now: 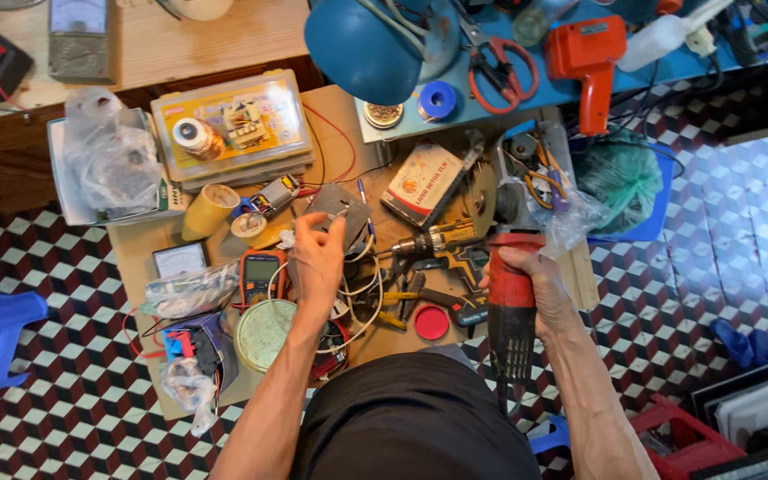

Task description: The person assembles a socket wrench with a socket, then uses a rotary tool to grind a small metal piece. They measure the piece with a ruler and mark it with a pen.

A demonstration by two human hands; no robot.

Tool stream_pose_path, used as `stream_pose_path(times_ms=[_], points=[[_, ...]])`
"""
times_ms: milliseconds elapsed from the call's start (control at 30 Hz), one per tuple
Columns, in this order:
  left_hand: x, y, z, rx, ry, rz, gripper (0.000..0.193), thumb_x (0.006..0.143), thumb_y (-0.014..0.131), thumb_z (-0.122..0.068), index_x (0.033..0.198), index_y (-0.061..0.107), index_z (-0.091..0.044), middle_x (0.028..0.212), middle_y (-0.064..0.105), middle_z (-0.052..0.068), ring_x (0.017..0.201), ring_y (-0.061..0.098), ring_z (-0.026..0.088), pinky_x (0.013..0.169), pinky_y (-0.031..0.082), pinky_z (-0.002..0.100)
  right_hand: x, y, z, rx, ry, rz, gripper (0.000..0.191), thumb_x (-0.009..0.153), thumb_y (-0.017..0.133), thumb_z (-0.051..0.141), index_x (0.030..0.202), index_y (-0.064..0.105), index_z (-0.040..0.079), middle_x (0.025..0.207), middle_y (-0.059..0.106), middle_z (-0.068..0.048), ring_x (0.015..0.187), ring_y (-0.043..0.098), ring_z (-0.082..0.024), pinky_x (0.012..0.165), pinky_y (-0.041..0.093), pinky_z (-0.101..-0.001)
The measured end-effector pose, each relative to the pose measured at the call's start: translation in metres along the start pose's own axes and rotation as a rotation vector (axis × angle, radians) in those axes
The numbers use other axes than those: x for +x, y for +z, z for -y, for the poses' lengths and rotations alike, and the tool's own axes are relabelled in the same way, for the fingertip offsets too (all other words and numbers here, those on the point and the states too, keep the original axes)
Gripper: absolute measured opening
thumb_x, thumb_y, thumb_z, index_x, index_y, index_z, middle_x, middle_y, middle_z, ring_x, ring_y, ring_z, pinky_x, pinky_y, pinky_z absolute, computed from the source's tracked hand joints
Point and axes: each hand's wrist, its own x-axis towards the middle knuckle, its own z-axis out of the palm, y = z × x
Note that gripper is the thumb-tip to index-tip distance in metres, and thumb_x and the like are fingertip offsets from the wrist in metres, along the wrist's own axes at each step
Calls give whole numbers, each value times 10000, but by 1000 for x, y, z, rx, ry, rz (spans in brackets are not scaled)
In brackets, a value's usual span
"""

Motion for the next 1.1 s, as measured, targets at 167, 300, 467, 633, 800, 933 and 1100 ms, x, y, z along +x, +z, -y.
stream_pose_path(times_ms=[167,300,467,633,800,933,1100], points=[[-117,30,-26,-132,674,936,719,881,790,-233,1493,475,-28,1150,710,221,1007,702,318,851,556,399,-20,-15,15,91,-304,-91,444,826,745,280,1158,589,29,826,649,-110,664,690,-243,617,604,-378],[-164,59,-41,-245,386,1123,899,867,745,-180,1599,245,-31,1134,685,230,971,694,289,850,551,375,-22,-31,16,187,-236,-307,453,836,760,312,1112,620,-19,838,679,-120,706,722,-262,662,621,-381],[-171,66,-39,-164,174,1171,760,917,719,-156,1575,350,-67,1015,785,162,869,740,188,825,561,301,-35,-49,8,380,-275,-354,450,829,775,320,1098,599,6,842,665,-114,733,722,-271,683,615,-385],[-184,83,-21,-479,27,1247,748,878,764,-102,1533,420,7,1115,738,90,983,689,148,848,558,292,-56,-62,-9,438,-316,-379,474,839,769,344,1137,590,22,852,654,-107,770,713,-278,732,609,-394],[-196,92,-6,-458,33,1382,781,857,806,-155,1526,432,-3,1180,731,47,1089,678,131,939,530,241,-82,-81,-29,477,-372,-384,488,861,733,366,1193,581,42,897,653,-119,793,700,-284,726,593,-403],[-203,113,-20,-510,-283,1684,677,824,850,-242,1329,485,22,1064,694,86,955,680,150,829,582,303,-107,-90,-46,593,-462,-282,508,927,707,387,1210,562,-10,976,655,-169,865,683,-304,793,591,-417],[-232,143,-24,-3,143,1442,499,791,804,-224,1143,545,17,855,690,200,713,688,339,643,569,477,-127,-101,-60,635,-444,-334,548,882,699,393,1240,583,-6,1037,673,-164,920,687,-291,829,595,-412]])
